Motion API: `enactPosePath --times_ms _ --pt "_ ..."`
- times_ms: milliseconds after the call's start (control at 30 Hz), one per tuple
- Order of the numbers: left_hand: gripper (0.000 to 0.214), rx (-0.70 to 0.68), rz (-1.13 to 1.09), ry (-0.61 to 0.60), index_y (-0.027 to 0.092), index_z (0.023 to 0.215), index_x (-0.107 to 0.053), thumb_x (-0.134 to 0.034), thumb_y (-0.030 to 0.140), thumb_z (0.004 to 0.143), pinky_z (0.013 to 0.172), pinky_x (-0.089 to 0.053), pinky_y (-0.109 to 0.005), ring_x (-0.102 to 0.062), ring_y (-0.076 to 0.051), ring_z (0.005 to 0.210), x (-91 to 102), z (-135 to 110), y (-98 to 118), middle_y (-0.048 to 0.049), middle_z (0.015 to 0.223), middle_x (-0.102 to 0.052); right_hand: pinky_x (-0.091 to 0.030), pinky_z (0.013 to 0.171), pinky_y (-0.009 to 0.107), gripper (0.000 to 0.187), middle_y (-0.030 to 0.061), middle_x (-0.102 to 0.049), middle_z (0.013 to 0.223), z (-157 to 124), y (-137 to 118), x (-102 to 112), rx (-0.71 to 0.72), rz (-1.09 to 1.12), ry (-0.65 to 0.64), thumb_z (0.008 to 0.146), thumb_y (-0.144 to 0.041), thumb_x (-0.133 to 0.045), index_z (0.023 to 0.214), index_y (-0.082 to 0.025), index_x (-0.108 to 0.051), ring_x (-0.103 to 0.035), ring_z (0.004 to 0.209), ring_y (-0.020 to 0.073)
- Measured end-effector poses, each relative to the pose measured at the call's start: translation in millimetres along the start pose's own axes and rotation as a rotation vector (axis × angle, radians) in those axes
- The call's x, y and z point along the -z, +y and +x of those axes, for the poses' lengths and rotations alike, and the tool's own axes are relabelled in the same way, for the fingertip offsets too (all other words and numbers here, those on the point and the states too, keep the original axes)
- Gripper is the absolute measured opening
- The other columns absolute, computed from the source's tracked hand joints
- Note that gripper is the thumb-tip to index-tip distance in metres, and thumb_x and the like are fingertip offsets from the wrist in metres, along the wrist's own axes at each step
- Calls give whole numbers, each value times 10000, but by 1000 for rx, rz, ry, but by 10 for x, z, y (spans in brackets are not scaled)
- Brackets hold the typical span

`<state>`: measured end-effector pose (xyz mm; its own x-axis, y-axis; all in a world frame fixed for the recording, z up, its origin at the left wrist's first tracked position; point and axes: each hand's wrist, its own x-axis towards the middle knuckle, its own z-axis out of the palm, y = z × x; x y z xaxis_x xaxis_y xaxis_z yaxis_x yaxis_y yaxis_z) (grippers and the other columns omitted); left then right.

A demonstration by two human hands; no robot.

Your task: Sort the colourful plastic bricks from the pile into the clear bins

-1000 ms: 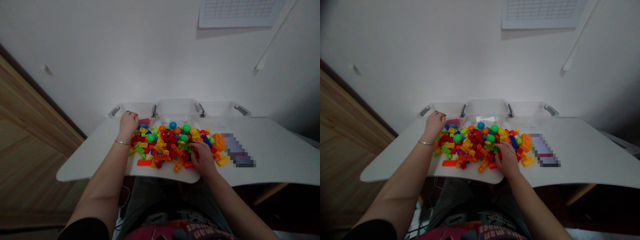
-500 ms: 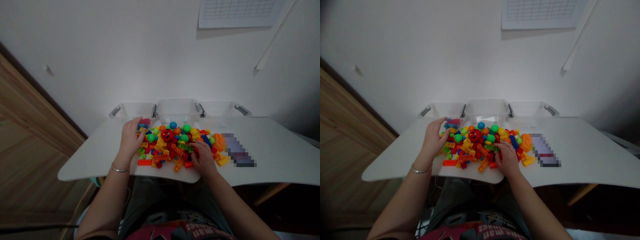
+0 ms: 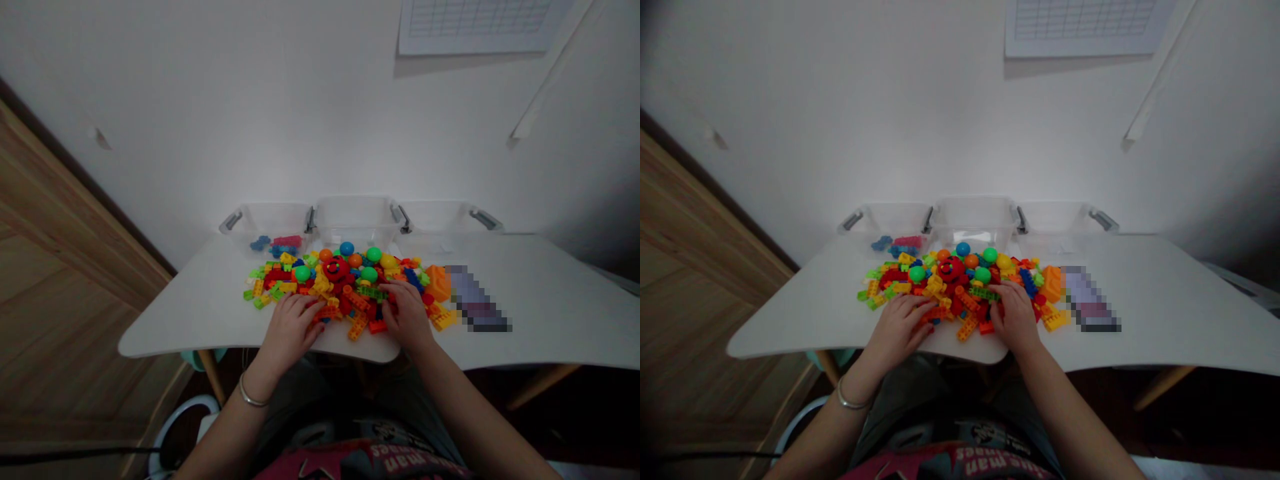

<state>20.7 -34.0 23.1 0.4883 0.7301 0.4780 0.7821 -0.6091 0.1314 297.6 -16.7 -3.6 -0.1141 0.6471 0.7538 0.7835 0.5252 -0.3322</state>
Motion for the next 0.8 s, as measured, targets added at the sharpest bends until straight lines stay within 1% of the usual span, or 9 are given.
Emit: enactPosePath --times_ms 133,300,400,500,633,733,800 --pt "374 29 26 18 205 1231 -610 -623 278 865 1007 -417 -517 -569 -291 1090 -76 -23 -16 -106 1184 -658 -509 937 508 288 106 -676 1051 -5 7 -6 -9 3 -6 843 -168 -505 1104 -205 -623 -586 1083 278" --pt "373 51 48 31 225 1216 -622 -642 269 846 1015 -404 -524 -596 -279 1035 -136 32 18 -93 1098 -682 -505 942 510 292 103 -677 1050 -6 9 -12 -10 10 -8 844 -176 -505 1108 -211 -624 -586 1088 279" --pt "322 69 58 24 231 1145 -664 -669 278 826 989 -417 -521 -603 -279 987 -155 83 31 -83 1044 -691 -506 941 507 286 106 -675 1050 -7 7 -10 -11 2 -8 846 -177 -504 1106 -205 -621 -585 1083 277" --pt "240 84 49 35 223 1043 -698 -692 290 813 932 -451 -493 -596 -274 953 -170 113 23 -79 996 -688 -505 943 506 285 109 -675 1045 -7 6 -5 -11 6 -11 842 -173 -506 1101 -200 -623 -586 1079 277" --pt "157 86 26 89 223 970 -704 -678 271 823 855 -480 -441 -587 -260 936 -190 121 -1 -77 986 -676 -497 956 511 297 102 -676 1051 -9 10 -6 -24 15 -18 837 -171 -504 1104 -211 -628 -586 1083 277" --pt "164 98 32 148 230 997 -701 -647 264 847 819 -483 -431 -592 -257 943 -207 116 -18 -91 1021 -671 -498 952 510 302 99 -678 1048 -13 17 -11 -20 14 -16 837 -175 -504 1111 -214 -626 -583 1087 279" --pt "176 104 33 166 236 1014 -698 -643 267 850 817 -483 -432 -597 -260 954 -216 114 -32 -92 1030 -671 -501 944 510 306 101 -677 1050 -13 20 -13 -14 12 -19 836 -174 -504 1114 -214 -622 -582 1086 281"
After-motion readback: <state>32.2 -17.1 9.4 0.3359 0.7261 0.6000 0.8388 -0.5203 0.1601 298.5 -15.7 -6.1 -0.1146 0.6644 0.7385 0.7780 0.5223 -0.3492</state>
